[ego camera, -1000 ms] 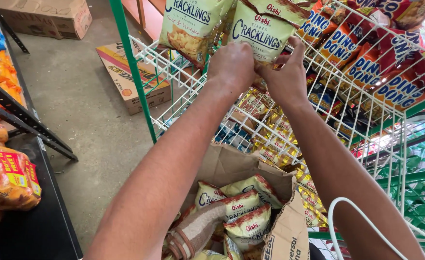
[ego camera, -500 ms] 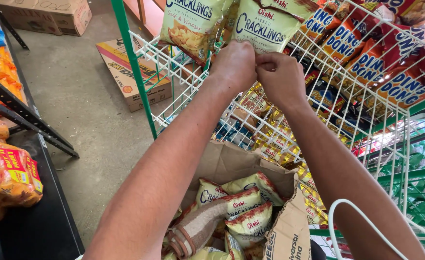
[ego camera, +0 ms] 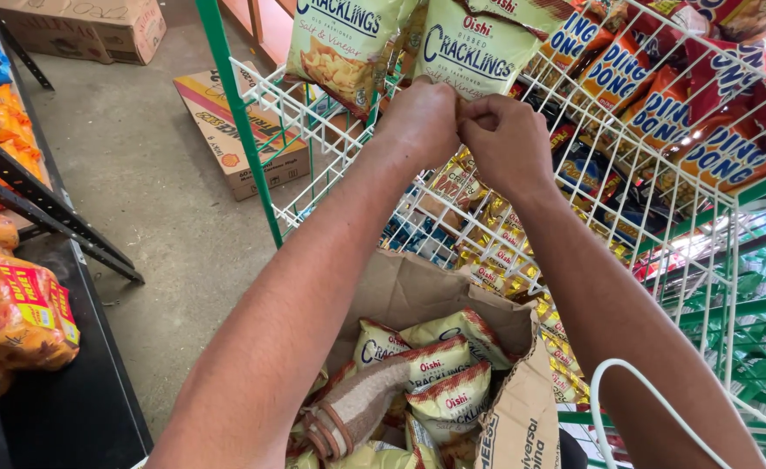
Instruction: The person wipes snack bags clean with a cloth, then places them into a box for restocking. The person holds each snack bag with one hand while wiping it with a cloth held in the other hand.
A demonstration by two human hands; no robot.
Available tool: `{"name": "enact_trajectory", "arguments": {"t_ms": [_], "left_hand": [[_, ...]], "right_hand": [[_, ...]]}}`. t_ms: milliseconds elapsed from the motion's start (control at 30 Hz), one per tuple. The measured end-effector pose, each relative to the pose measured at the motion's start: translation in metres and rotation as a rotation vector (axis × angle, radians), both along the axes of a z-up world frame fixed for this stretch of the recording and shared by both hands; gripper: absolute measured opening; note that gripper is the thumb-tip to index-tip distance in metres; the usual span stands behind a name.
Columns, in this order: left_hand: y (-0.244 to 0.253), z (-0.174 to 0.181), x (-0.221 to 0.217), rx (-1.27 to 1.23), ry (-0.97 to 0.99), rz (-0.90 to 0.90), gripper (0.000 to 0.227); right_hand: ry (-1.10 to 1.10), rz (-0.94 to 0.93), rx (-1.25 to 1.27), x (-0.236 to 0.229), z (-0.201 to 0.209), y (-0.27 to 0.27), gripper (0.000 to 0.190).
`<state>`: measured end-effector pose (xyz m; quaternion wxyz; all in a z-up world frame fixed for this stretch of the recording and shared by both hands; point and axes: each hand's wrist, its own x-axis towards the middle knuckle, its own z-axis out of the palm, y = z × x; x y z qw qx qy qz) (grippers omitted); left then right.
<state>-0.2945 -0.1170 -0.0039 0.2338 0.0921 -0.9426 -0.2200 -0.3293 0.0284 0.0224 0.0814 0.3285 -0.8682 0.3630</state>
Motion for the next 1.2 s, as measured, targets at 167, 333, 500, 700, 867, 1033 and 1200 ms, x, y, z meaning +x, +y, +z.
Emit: {"name": "enact_trajectory", "arguments": {"t_ms": [167,333,500,700,867,1033,1200], "left_hand": [[0.005,0.011,0.013,0.014,-0.097,0.055,0.023],[0.011,0.029,0.037,-0.034,-0.241,0.11,0.026],[0.003,0.035,0.049,0.04,-0.311,0.173,0.034],[-0.008,0.027,0.036,0.192,-0.257,0.188,0.069],[-0.003,0.026,0.027,0.21,-0.109,0.138,0.075],[-0.004,0.017,0.023,0.246,0.064,0.101,0.082],[-0.003,0.026,0.031,0.258,0.164,0.051,0.084]], "right_hand": [[0.033,0.062,-0.028,0.0,-0.004,0.003,0.026],[0.028,0.09,-0.036,0.0,-0.004,0.006,0.027],[0.113,-0.119,-0.019,-0.001,-0.004,0.009,0.024],[0.081,-0.031,0.053,-0.012,-0.015,0.012,0.036],[0.008,0.011,-0.037,-0.019,-0.018,0.014,0.038],[-0.041,-0.01,-0.088,-0.012,-0.013,0.011,0.037],[0.094,-0.094,-0.148,-0.025,-0.019,0.011,0.026]]}}
